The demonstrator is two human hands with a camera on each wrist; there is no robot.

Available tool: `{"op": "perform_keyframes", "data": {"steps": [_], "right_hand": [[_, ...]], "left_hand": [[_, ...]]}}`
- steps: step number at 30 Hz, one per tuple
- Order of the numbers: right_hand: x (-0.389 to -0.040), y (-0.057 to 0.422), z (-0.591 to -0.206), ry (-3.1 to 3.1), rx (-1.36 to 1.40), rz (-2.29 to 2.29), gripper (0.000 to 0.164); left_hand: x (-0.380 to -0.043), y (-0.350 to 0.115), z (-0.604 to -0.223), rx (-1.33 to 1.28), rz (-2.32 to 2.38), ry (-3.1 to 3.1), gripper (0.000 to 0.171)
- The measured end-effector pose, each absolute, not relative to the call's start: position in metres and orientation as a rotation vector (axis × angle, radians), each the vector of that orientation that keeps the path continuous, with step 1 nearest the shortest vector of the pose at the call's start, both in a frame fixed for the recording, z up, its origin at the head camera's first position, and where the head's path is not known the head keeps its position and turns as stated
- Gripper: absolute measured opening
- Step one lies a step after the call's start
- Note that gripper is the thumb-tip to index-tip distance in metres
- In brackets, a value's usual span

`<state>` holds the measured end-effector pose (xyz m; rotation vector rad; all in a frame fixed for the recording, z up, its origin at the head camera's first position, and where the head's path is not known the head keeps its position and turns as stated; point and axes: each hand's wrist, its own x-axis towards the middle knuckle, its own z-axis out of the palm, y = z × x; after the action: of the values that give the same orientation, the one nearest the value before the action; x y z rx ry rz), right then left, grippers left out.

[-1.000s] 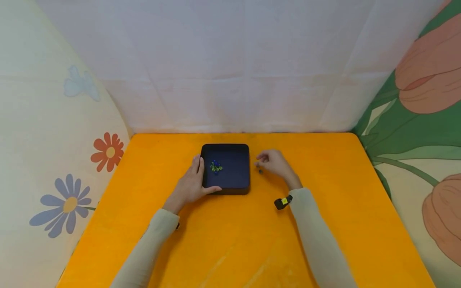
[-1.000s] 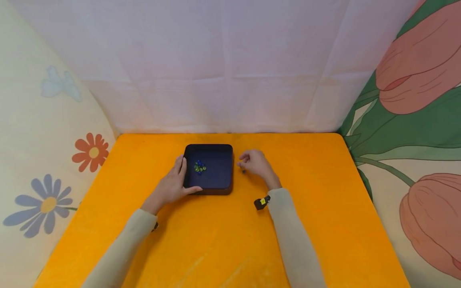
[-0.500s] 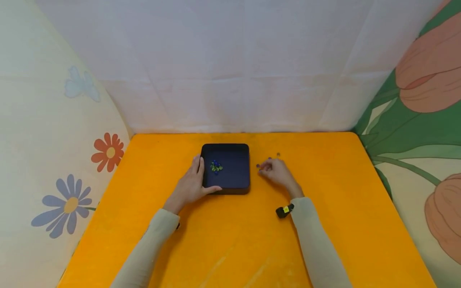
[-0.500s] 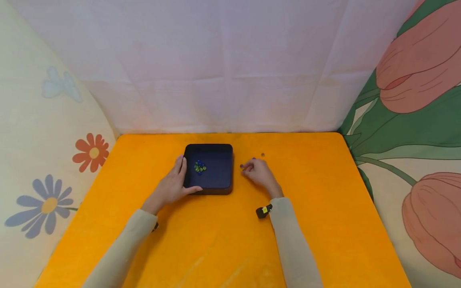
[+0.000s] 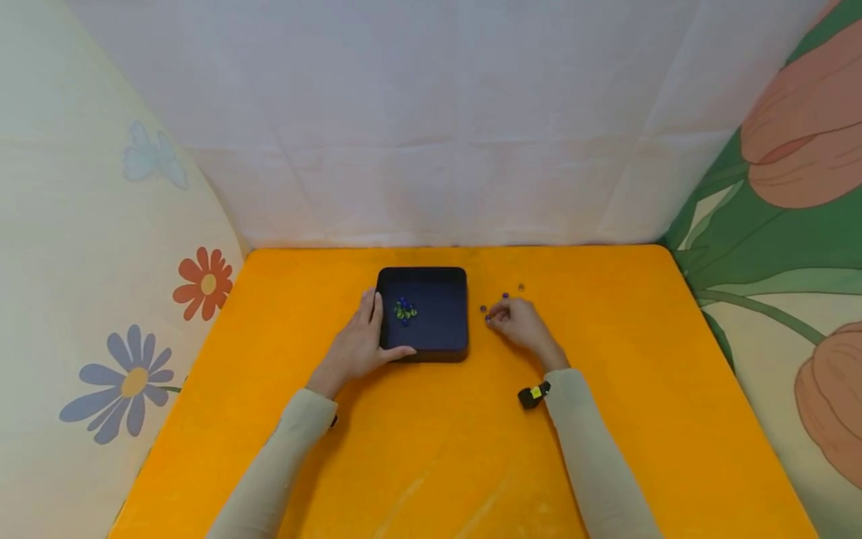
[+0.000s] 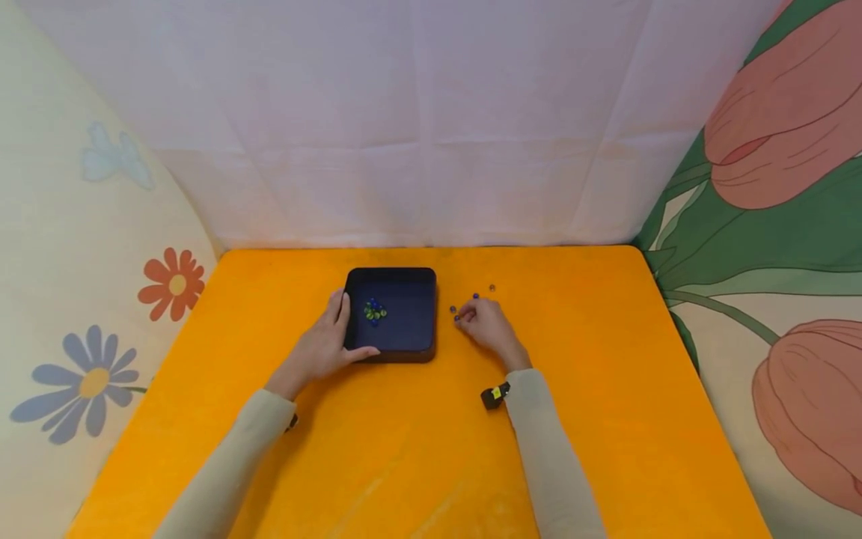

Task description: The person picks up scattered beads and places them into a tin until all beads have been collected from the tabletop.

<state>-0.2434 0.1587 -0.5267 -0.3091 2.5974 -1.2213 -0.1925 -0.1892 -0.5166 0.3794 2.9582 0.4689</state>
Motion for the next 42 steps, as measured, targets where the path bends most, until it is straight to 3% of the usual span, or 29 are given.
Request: {"op": "perform_keyframes", "data": {"steps": [42], "right_hand": [[-0.2461, 0.1580, -0.5203, 2.585, -0.318, -1.148, 0.015]], "left_hand": [[-0.1913, -0.1892, -0.5164, 0.374, 0.496, 2.960, 0.139]]}}
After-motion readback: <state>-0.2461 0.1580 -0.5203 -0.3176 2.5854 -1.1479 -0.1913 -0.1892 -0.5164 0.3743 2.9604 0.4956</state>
